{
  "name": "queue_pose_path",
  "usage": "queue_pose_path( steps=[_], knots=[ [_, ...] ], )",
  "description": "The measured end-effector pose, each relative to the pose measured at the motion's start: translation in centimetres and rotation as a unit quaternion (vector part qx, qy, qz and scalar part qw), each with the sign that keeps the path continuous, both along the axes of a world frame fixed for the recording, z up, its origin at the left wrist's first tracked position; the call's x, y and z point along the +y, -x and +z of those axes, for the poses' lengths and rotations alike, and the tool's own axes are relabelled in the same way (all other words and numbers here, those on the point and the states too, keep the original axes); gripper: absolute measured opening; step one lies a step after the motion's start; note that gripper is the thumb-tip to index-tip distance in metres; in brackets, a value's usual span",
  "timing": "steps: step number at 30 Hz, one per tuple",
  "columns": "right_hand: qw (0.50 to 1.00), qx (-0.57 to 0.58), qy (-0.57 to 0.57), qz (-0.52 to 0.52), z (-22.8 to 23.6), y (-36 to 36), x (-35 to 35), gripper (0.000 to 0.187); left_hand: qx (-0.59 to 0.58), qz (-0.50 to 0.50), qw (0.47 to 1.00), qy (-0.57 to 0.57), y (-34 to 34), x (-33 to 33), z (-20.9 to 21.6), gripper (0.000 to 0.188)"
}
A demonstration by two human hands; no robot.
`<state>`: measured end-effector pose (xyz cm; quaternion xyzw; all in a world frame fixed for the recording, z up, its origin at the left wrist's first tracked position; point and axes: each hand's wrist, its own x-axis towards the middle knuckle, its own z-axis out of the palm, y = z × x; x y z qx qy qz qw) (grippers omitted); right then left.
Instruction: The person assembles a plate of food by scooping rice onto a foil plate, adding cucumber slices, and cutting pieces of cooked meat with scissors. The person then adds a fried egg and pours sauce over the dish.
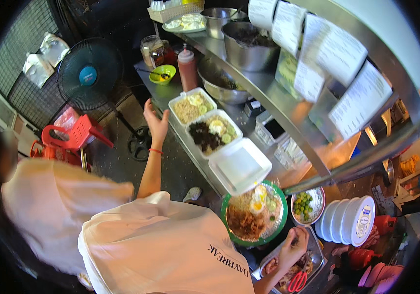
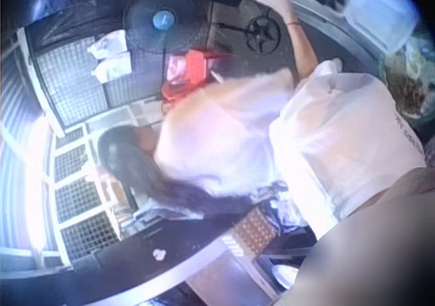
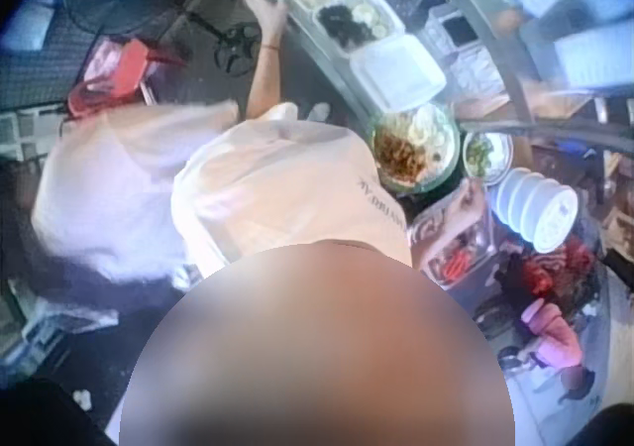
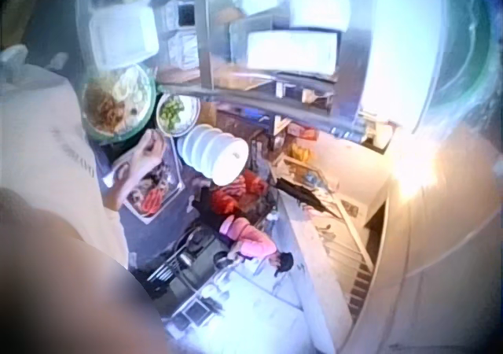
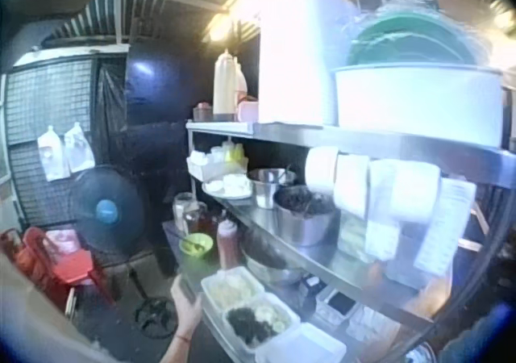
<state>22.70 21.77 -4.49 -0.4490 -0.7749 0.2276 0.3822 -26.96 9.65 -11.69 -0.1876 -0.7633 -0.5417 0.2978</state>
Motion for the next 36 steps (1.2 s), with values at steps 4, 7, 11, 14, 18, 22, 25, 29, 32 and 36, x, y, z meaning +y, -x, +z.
queue_pose_path(
  steps=[4, 7, 11, 14, 18, 22, 25, 29, 32, 36],
  knots=[
    [1.000, 0.002, -0.005, 0.017, 1.5, 7.6, -0.1, 0.010, -0.095, 0.046, 0.974, -0.200, 8.7, -0.4, -1.9, 0.046],
    [1.000, -0.007, -0.002, 0.017, 2.8, 11.4, 0.3, 0.010, -0.090, 0.034, 0.968, -0.230, 11.8, -1.1, -0.5, 0.034],
    [0.998, -0.035, -0.034, 0.045, 3.4, 14.3, 1.1, 0.009, -0.032, 0.002, 0.979, -0.199, 14.2, -2.4, 1.0, 0.031],
    [0.998, -0.016, -0.008, 0.059, 1.2, 14.6, 1.3, 0.009, -0.030, -0.040, 0.983, -0.177, 12.7, -1.6, 3.4, 0.033],
    [0.999, -0.023, -0.001, 0.032, 0.3, 14.5, 1.5, 0.008, 0.062, -0.065, 0.995, -0.033, 16.4, -0.1, 7.4, 0.031],
    [0.998, -0.052, 0.016, 0.006, 0.6, 13.8, 2.3, 0.010, 0.195, -0.127, 0.969, 0.083, 22.9, 5.3, 15.9, 0.029],
    [0.997, -0.066, 0.009, -0.028, 1.9, 15.3, 2.5, 0.010, 0.288, -0.170, 0.918, 0.215, 31.3, 10.4, 20.3, 0.032],
    [0.995, -0.087, 0.017, -0.054, 3.6, 20.0, 2.2, 0.009, 0.260, -0.139, 0.892, 0.342, 45.2, 17.1, 25.9, 0.037],
    [0.993, -0.084, -0.043, -0.071, 3.9, 25.2, 1.8, 0.011, 0.283, -0.120, 0.820, 0.482, 51.9, 22.1, 29.0, 0.045],
    [0.988, -0.061, -0.102, -0.098, 5.4, 34.7, 1.3, 0.021, 0.328, -0.131, 0.724, 0.592, 59.2, 28.6, 27.8, 0.063]
  ],
)
